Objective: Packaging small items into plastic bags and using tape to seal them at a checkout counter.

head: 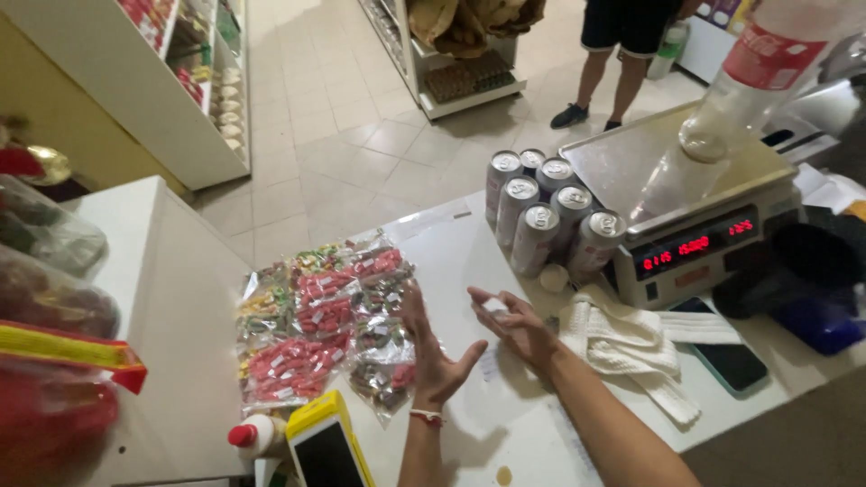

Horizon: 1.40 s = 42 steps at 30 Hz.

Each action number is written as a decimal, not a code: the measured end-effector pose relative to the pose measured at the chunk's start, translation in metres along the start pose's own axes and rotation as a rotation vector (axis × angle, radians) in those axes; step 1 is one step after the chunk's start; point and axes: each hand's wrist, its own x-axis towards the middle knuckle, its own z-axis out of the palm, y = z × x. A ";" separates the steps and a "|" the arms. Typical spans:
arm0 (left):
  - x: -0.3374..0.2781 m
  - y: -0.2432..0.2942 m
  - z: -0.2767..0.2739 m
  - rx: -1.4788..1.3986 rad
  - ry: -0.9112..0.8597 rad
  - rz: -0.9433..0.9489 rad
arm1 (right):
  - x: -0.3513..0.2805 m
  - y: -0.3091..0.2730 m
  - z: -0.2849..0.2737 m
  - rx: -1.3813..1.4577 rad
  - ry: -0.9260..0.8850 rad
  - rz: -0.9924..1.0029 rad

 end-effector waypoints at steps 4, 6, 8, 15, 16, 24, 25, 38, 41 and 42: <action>0.014 0.032 -0.029 0.151 0.049 0.128 | -0.017 -0.035 0.033 -0.348 -0.016 -0.113; 0.014 0.051 -0.057 0.646 0.081 0.019 | -0.036 -0.073 0.060 -0.544 -0.279 -0.430; 0.011 0.041 -0.056 0.708 0.036 -0.077 | -0.043 -0.113 0.104 -0.558 -0.236 -0.367; 0.105 0.011 -0.069 0.983 -0.349 -0.321 | 0.026 -0.130 0.133 -0.607 -0.115 -0.295; 0.100 0.015 -0.091 0.996 -0.345 -0.314 | 0.024 -0.142 0.085 -0.598 -0.121 -0.304; -0.012 0.064 -0.148 1.142 -0.259 -0.391 | -0.148 -0.186 -0.014 -1.017 0.284 -0.429; -0.021 0.062 -0.144 1.141 -0.261 -0.376 | -0.158 -0.170 -0.014 -1.016 0.294 -0.440; 0.066 0.008 -0.036 1.170 -0.299 0.012 | 0.001 -0.093 0.068 -1.561 -0.209 -0.718; 0.124 0.009 -0.035 1.237 -0.586 -0.080 | 0.051 -0.097 0.067 -1.526 -0.290 -0.794; 0.142 0.008 -0.045 1.204 -0.650 -0.293 | 0.061 -0.110 0.065 -1.534 -0.315 -0.858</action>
